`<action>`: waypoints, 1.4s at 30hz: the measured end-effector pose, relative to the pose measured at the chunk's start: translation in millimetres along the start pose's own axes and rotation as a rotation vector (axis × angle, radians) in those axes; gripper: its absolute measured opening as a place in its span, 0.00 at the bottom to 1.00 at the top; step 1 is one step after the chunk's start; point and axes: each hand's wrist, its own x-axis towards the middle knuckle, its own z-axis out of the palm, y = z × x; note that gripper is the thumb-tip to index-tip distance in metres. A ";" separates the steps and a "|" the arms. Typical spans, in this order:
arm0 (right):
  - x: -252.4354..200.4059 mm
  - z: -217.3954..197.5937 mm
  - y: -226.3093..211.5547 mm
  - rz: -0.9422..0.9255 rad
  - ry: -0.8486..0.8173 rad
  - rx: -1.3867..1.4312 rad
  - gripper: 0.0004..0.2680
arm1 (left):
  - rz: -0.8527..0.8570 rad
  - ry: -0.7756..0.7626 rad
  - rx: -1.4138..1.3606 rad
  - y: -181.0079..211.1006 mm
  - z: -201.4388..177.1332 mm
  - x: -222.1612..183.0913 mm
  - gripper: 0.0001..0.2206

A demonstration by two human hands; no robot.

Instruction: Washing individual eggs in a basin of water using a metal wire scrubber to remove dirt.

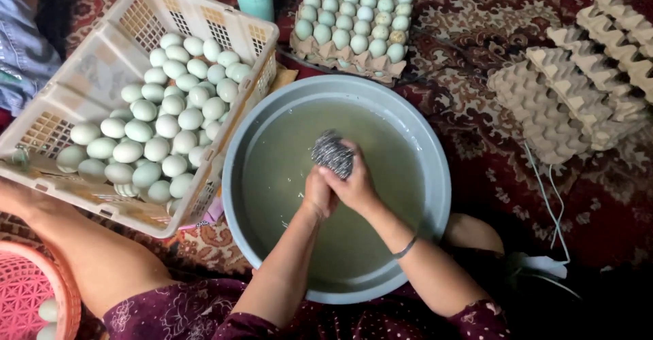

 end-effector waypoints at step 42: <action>24.5 -29.2 3.1 0.651 -0.055 -0.001 0.40 | -0.169 -0.042 -0.185 52.1 16.3 -26.2 0.25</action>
